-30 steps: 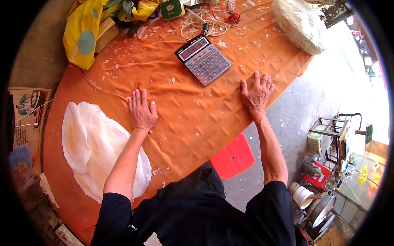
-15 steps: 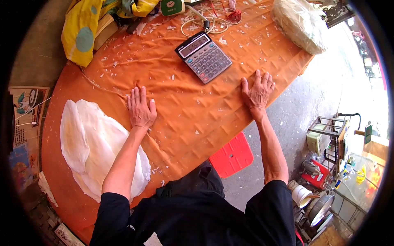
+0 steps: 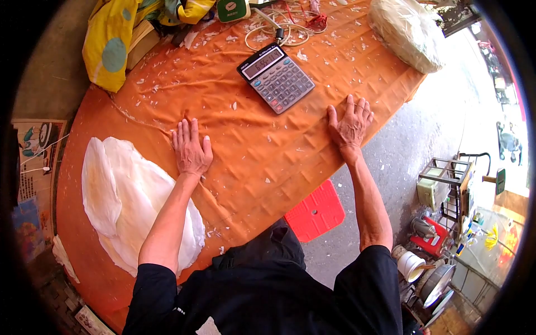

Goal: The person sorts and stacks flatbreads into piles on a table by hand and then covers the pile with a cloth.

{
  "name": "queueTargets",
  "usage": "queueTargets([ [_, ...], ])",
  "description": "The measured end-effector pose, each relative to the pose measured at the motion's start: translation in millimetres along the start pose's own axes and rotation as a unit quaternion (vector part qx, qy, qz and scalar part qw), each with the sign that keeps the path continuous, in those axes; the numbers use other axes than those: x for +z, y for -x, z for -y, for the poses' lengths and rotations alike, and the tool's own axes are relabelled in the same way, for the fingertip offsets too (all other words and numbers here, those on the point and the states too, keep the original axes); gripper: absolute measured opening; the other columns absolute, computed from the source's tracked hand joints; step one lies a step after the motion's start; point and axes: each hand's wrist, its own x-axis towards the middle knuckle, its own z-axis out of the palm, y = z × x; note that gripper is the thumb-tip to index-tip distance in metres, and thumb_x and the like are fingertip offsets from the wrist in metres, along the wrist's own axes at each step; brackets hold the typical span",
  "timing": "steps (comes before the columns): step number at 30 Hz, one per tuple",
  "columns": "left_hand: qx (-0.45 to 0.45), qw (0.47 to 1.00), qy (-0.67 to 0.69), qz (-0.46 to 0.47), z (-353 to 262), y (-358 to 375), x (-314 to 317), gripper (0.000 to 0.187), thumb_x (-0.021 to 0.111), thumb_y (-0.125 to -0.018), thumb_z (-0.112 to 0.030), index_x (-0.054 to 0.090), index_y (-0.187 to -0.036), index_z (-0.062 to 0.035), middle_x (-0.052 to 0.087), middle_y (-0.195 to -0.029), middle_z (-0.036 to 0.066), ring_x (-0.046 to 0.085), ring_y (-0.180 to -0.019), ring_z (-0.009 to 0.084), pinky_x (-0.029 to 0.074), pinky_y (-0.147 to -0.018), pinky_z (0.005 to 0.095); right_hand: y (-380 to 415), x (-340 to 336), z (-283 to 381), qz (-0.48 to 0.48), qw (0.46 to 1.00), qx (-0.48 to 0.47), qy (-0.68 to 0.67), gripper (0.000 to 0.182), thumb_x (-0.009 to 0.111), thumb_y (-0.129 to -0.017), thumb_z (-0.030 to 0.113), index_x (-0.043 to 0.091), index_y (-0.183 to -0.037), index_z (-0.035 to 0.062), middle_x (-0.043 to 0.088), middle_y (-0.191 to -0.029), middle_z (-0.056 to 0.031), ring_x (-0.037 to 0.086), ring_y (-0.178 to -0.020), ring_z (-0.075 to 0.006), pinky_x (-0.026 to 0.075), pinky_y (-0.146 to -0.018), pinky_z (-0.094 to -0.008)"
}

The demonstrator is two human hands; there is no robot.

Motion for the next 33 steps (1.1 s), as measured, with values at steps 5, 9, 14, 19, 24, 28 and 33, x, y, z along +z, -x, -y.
queueTargets([
  [5, 0.020, 0.999, -0.007, -0.035, 4.3, -1.8, -0.5, 0.062, 0.049, -0.087, -0.033, 0.041, -0.137, 0.0022, 0.042, -0.139, 0.031, 0.035, -0.133, 0.0433, 0.019, -0.113, 0.0530, 0.8, -8.7, 3.8, 0.002, 0.999, 0.004, -0.043, 0.062, 0.064, -0.082, 0.044, 0.053, -0.127, 0.0037, 0.047, -0.132, -0.0262, 0.040, -0.126, -0.0403, 0.026, -0.106, -0.0529],
  [9, 0.008, 0.999, 0.004, -0.050, 1.5, 1.2, -7.4, 0.060, 0.051, -0.086, -0.030, 0.043, -0.136, 0.0027, 0.042, -0.138, 0.031, 0.036, -0.132, 0.0441, 0.021, -0.112, 0.0548, 0.4, -7.5, 3.7, -0.003, 0.999, 0.000, -0.041, 0.060, 0.064, -0.082, 0.040, 0.053, -0.128, 0.0030, 0.047, -0.132, -0.0263, 0.040, -0.127, -0.0413, 0.027, -0.107, -0.0514],
  [14, -0.039, 0.998, 0.043, 0.004, -5.1, -16.4, -20.1, 0.058, 0.059, -0.081, -0.033, 0.052, -0.128, 0.0016, 0.050, -0.130, 0.030, 0.045, -0.125, 0.0427, 0.032, -0.106, 0.0525, -1.2, -6.7, 3.2, 0.006, 1.000, 0.002, -0.029, 0.060, 0.064, -0.083, 0.039, 0.052, -0.130, 0.0035, 0.046, -0.135, -0.0263, 0.038, -0.129, -0.0408, 0.026, -0.108, -0.0514],
  [19, -0.082, 0.981, 0.176, -0.015, 37.4, -104.7, -68.6, 0.043, 0.066, -0.078, -0.029, 0.061, -0.112, -0.0033, 0.064, -0.109, 0.021, 0.062, -0.099, 0.0359, 0.050, -0.083, 0.0440, -0.8, -5.9, 3.2, 0.016, 1.000, 0.006, -0.025, 0.060, 0.064, -0.083, 0.037, 0.051, -0.131, 0.0045, 0.044, -0.137, -0.0261, 0.038, -0.130, -0.0408, 0.025, -0.109, -0.0515],
  [24, -0.094, 0.981, 0.047, -0.161, 145.0, -218.5, -93.1, 0.067, 0.071, -0.076, -0.036, 0.049, -0.132, -0.0061, 0.051, -0.126, 0.023, 0.053, -0.113, 0.0373, 0.045, -0.093, 0.0473, -1.8, -6.3, 3.1, 0.023, 0.999, 0.006, -0.021, 0.059, 0.064, -0.083, 0.036, 0.051, -0.130, 0.0029, 0.044, -0.138, -0.0260, 0.037, -0.131, -0.0408, 0.023, -0.110, -0.0509],
  [28, -0.133, 0.969, -0.102, -0.182, 183.2, -268.3, -114.8, 0.089, 0.077, -0.071, -0.042, 0.034, -0.141, -0.0079, 0.046, -0.130, 0.025, 0.048, -0.118, 0.0390, 0.040, -0.096, 0.0532, 1.0, -7.9, 3.6, 0.023, 0.999, 0.015, -0.021, 0.060, 0.064, -0.083, 0.036, 0.051, -0.130, 0.0032, 0.043, -0.138, -0.0260, 0.036, -0.131, -0.0407, 0.023, -0.110, -0.0503],
  [33, -0.142, 0.967, -0.114, -0.177, 231.2, -305.4, -127.1, 0.036, 0.063, -0.080, -0.028, 0.057, -0.111, -0.0093, 0.062, -0.107, 0.020, 0.059, -0.099, 0.0412, 0.049, -0.080, 0.0502, -1.8, -6.7, 3.6, 0.025, 0.999, 0.014, -0.031, 0.060, 0.065, -0.082, 0.036, 0.052, -0.130, 0.0037, 0.044, -0.138, -0.0257, 0.037, -0.131, -0.0405, 0.023, -0.111, -0.0500],
])
